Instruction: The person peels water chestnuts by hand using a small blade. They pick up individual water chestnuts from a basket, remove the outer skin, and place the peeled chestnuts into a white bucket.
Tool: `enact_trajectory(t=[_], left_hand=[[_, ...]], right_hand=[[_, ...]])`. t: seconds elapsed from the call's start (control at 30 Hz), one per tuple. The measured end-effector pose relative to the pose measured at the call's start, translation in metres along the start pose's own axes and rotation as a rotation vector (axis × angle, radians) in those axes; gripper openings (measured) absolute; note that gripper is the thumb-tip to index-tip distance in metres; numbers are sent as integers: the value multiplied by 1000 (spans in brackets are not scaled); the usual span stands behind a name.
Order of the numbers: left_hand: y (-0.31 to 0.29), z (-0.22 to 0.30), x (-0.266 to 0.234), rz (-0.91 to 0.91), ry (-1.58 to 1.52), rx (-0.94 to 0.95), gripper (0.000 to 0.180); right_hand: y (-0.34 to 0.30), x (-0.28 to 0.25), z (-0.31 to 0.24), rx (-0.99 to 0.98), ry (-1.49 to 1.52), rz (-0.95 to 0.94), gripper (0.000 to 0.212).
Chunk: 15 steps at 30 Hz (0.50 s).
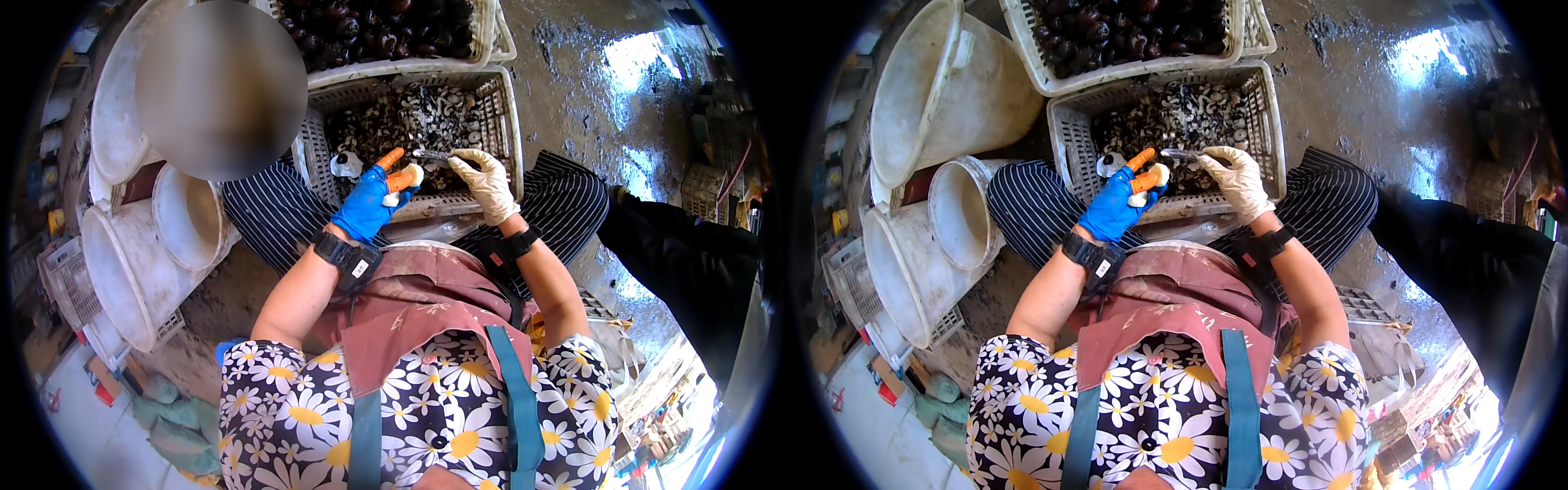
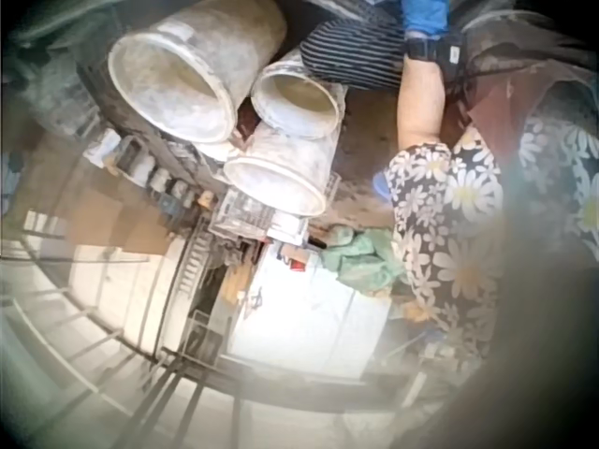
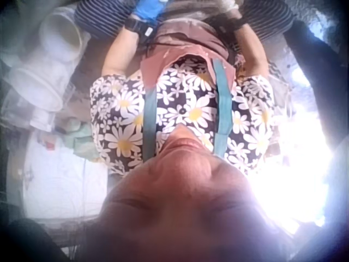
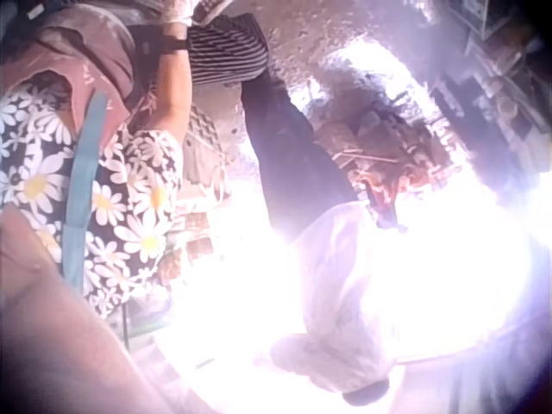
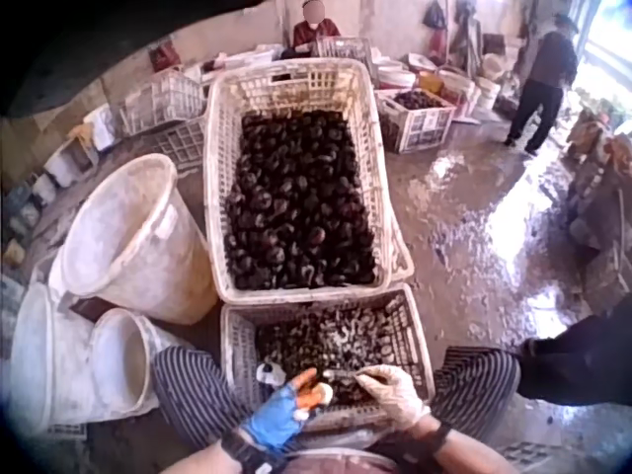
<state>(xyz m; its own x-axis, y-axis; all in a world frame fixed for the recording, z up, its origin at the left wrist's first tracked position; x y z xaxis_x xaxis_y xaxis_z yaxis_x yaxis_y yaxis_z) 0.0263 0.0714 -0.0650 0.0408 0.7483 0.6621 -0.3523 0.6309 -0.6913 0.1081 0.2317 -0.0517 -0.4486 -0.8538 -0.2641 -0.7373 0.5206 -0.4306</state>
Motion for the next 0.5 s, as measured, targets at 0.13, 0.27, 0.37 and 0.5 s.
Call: enact_trajectory(t=[0.13,0.27,0.37,0.5], left_hand=[[-2,-1,7,-135,155,-1,61],[-4,1,11,-162,167,-11,66],[-6,4,5,-144,138,3,63],[-6,16,4,-147,-8,13,48]], right_hand=[[-15,18,-26,-250,-76,3,20],[5,10,46,115,-300,-187,26],[6,10,45,65,-289,-158,27],[8,9,33,55,-172,-120,30]])
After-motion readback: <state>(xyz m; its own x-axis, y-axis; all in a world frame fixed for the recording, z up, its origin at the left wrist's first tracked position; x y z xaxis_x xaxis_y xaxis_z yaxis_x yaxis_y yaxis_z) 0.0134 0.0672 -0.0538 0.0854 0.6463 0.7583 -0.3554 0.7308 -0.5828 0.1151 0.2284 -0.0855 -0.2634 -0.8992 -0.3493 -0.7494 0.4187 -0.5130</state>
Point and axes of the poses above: each hand's wrist, its own y-axis towards the middle knuckle, its own x-axis out of the palm, z = x × y, the point moved 9 cm from there along y, towards the middle knuckle, and after that the axes turned 14 degrees about -y, right-handed, at the moved point
